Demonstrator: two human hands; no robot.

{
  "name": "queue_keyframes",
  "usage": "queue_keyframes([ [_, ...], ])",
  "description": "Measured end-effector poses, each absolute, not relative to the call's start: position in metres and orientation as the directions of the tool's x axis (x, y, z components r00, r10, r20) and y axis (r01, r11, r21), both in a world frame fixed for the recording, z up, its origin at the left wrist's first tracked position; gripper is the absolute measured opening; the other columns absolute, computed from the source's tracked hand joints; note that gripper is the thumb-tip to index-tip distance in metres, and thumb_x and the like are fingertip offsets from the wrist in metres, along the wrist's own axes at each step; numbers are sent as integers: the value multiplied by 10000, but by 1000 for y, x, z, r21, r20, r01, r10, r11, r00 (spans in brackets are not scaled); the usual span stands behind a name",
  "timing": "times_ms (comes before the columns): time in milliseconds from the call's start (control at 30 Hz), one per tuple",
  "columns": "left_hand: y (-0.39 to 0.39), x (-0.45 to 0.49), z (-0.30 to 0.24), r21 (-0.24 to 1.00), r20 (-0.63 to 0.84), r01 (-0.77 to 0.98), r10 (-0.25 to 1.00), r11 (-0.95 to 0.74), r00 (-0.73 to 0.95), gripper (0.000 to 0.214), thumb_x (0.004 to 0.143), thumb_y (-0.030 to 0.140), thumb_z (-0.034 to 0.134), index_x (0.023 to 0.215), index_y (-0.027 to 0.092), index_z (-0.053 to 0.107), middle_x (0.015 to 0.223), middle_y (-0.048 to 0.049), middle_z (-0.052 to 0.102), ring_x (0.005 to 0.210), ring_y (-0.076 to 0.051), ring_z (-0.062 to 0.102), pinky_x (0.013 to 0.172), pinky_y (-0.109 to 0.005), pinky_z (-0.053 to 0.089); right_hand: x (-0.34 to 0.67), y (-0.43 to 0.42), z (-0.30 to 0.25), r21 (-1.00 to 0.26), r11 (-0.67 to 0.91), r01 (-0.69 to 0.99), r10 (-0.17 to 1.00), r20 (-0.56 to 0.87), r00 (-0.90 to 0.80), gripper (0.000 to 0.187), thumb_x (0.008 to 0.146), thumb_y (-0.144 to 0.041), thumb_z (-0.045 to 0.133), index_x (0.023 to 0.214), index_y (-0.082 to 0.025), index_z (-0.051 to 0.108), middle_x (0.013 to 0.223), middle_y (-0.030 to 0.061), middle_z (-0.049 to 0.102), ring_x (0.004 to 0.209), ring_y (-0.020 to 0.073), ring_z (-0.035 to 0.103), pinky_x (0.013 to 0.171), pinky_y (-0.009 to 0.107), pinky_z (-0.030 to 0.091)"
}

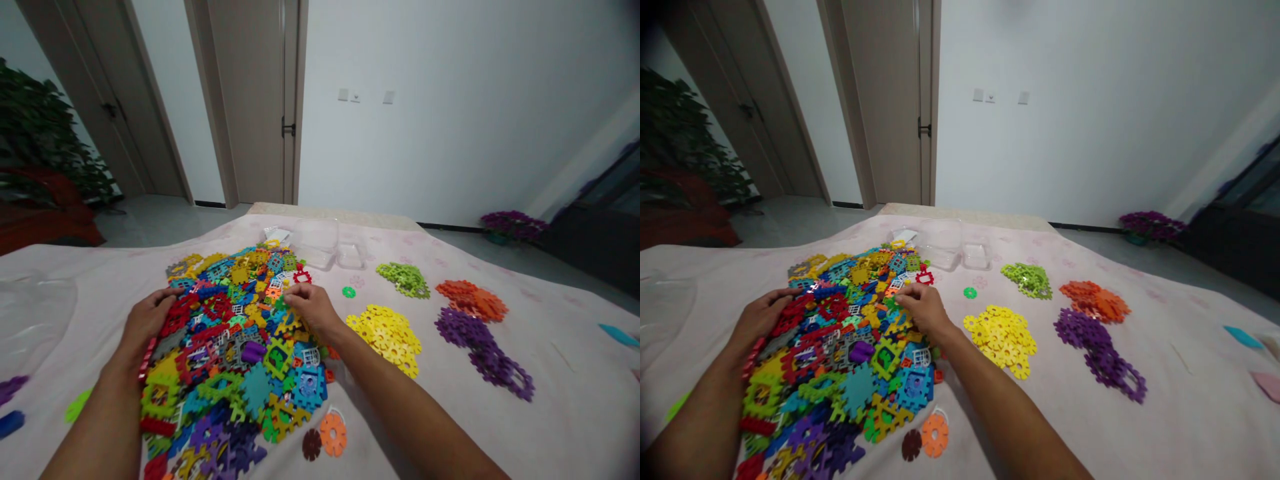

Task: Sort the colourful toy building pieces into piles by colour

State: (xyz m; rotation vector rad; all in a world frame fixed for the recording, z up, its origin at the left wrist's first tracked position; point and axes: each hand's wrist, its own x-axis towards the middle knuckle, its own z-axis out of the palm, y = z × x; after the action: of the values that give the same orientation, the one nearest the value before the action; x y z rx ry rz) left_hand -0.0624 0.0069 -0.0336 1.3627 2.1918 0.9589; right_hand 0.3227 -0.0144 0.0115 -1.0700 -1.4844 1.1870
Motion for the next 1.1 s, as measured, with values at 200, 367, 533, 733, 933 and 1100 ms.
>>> queue_keyframes([
  [200, 11, -68, -37, 681, 40, 666, 893, 304, -449, 465, 886, 427, 566, 1274, 229, 729, 1218, -56, 751, 999, -239, 680, 812, -289, 507, 346, -9, 12, -989, 102, 110, 994, 104, 12, 210, 748, -397, 658, 766, -188, 636, 674, -38, 609, 649, 134, 531, 627, 246, 420],
  [367, 16, -72, -43, 654, 66, 693, 891, 302, -450, 452, 910, 436, 513, 1246, 243, 746, 1248, -57, 745, 1054, -253, 678, 858, -307, 518, 326, -15, 6, -987, 159, 8, 986, 159, 45, 236, 826, -446, 601, 840, -213, 567, 676, -50, 592, 618, 138, 571, 586, 244, 435],
  [533, 16, -71, -43, 678, 54, 673, 893, 296, -447, 457, 908, 438, 507, 1249, 243, 741, 1199, -51, 758, 1008, -233, 693, 808, -279, 518, 311, -16, 3, -988, 151, 27, 988, 151, 8, 263, 935, -491, 499, 995, -236, 488, 608, -61, 608, 566, 162, 614, 571, 257, 459],
  [733, 15, -71, -44, 691, 52, 661, 892, 292, -448, 453, 908, 433, 514, 1255, 242, 734, 1177, -55, 762, 979, -233, 700, 792, -283, 510, 349, 11, 5, -896, 202, 395, 966, 250, 73, 236, 912, -429, 509, 868, -209, 582, 826, -1, 686, 748, 154, 641, 659, 246, 480],
  [933, 18, -74, -47, 682, 51, 668, 892, 298, -450, 449, 915, 429, 509, 1255, 243, 736, 1235, -65, 748, 1058, -251, 694, 862, -311, 517, 432, 40, 2, -729, -52, 683, 965, 139, 221, 141, 863, -255, 596, 764, -179, 663, 716, 11, 679, 690, 154, 621, 636, 245, 412],
  [1100, 17, -72, -45, 673, 57, 681, 897, 290, -438, 455, 920, 424, 497, 1262, 236, 732, 1273, -71, 733, 1108, -264, 679, 917, -336, 512, 467, 36, -3, -561, -171, 810, 958, 97, 270, 60, 792, -166, 693, 736, -181, 708, 776, 35, 712, 743, 162, 618, 640, 251, 362],
])
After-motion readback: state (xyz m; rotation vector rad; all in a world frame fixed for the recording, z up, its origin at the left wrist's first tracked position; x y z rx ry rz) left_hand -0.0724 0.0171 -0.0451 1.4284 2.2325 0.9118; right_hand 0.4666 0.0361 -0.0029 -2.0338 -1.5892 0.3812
